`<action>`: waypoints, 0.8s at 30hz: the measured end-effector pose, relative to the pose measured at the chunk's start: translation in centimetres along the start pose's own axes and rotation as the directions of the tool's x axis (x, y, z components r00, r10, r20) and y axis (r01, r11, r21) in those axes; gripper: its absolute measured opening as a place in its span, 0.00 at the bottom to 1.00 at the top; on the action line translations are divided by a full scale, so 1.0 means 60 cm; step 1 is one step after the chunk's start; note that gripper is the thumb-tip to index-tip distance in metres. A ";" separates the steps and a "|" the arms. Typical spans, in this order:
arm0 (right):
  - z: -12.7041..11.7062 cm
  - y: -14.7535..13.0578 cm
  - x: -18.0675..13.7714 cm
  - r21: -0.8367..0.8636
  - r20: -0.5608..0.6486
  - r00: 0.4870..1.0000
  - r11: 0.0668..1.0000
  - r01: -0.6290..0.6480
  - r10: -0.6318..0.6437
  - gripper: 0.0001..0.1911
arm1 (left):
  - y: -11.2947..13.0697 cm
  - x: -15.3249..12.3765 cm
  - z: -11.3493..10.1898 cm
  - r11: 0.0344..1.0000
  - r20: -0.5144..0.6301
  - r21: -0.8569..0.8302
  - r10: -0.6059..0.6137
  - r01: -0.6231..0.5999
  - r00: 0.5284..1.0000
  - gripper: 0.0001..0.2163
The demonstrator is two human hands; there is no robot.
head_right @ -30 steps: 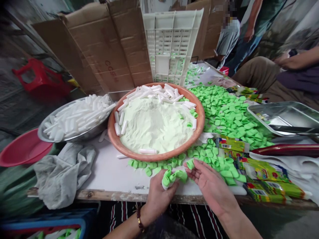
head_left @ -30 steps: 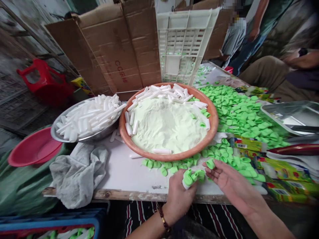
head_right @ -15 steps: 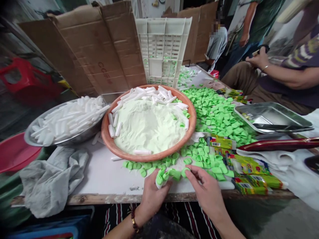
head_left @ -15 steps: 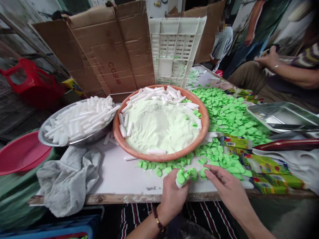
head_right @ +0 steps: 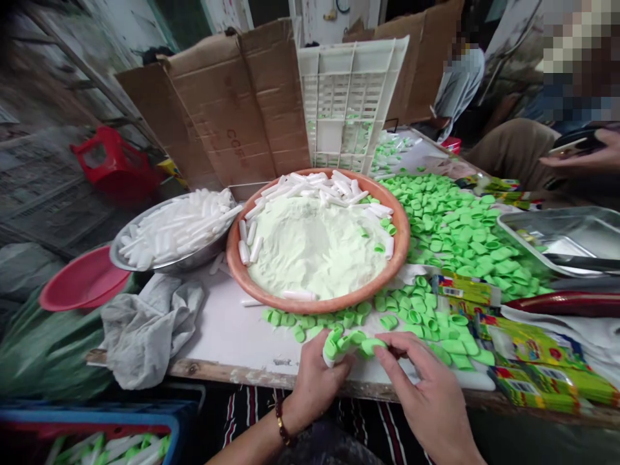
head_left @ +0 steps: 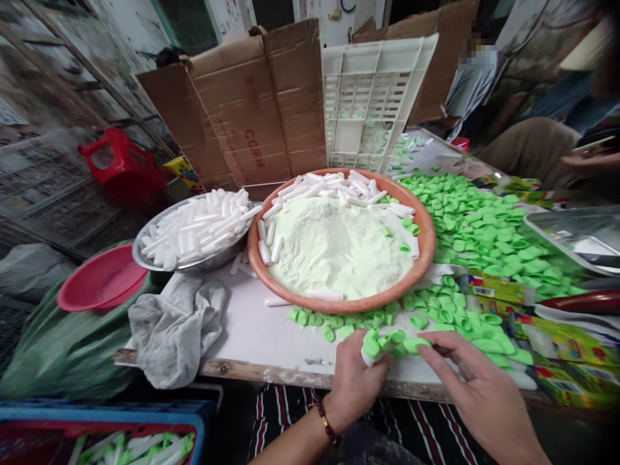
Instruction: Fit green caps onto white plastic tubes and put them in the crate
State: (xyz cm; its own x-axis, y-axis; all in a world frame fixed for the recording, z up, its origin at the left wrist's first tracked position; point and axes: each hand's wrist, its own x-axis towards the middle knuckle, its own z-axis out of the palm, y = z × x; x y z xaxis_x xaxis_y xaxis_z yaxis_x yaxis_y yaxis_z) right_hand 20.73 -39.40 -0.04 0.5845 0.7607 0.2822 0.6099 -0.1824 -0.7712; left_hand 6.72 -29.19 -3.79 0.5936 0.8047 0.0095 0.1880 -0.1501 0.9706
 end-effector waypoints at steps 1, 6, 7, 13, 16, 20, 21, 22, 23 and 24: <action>-0.001 0.006 -0.002 -0.009 0.004 1.000 1.000 -0.017 0.017 0.11 | 0.002 0.000 -0.001 1.000 -0.004 -0.016 0.002 -0.002 1.000 0.07; 0.004 0.028 -0.022 -0.061 0.123 0.992 0.998 -0.013 0.020 0.11 | 0.012 0.002 -0.005 0.999 -0.013 -0.048 0.003 -0.004 1.000 0.05; 0.009 0.032 -0.026 -0.072 0.149 0.989 0.997 0.004 0.007 0.10 | 0.013 0.003 -0.005 0.999 -0.009 -0.047 0.009 -0.009 1.000 0.05; 0.024 0.058 -0.032 -0.147 0.105 0.994 0.988 0.053 -0.038 0.11 | 0.010 0.002 -0.003 1.000 -0.018 -0.008 0.015 -0.015 1.000 0.06; 0.000 0.071 -0.005 -0.179 0.031 0.996 0.980 0.092 -0.088 0.13 | 0.011 0.002 -0.002 1.000 -0.022 0.023 0.018 -0.017 1.000 0.07; -0.057 0.094 0.080 -0.365 -0.058 0.995 0.929 0.060 -0.087 0.15 | 0.016 0.002 -0.003 0.998 -0.011 0.059 0.031 -0.030 0.999 0.06; -0.068 0.101 0.104 -0.433 -0.014 0.999 0.901 0.026 -0.035 0.15 | 0.017 0.002 -0.003 0.997 -0.011 0.064 0.036 -0.035 0.999 0.06; -0.075 0.110 0.126 -0.491 0.036 0.999 0.871 0.002 0.018 0.15 | 0.018 0.002 -0.003 0.997 -0.015 0.067 0.040 -0.039 0.999 0.06; -0.078 0.118 0.145 -0.537 0.080 0.994 0.843 -0.016 0.070 0.14 | 0.019 0.002 -0.003 0.997 -0.020 0.069 0.042 -0.041 0.999 0.06; -0.078 0.127 0.159 -0.572 0.112 0.987 0.820 -0.029 0.112 0.13 | 0.020 0.002 -0.003 0.997 -0.027 0.069 0.044 -0.042 0.999 0.07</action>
State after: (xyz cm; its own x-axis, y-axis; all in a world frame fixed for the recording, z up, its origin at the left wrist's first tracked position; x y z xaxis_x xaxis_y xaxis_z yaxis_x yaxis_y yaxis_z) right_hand 33.44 -36.41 -0.55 0.5859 0.8001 0.1285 0.7894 -0.5277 -0.3135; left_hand 6.88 -29.18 -2.61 0.5799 0.8126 0.0588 0.2161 -0.2231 0.9505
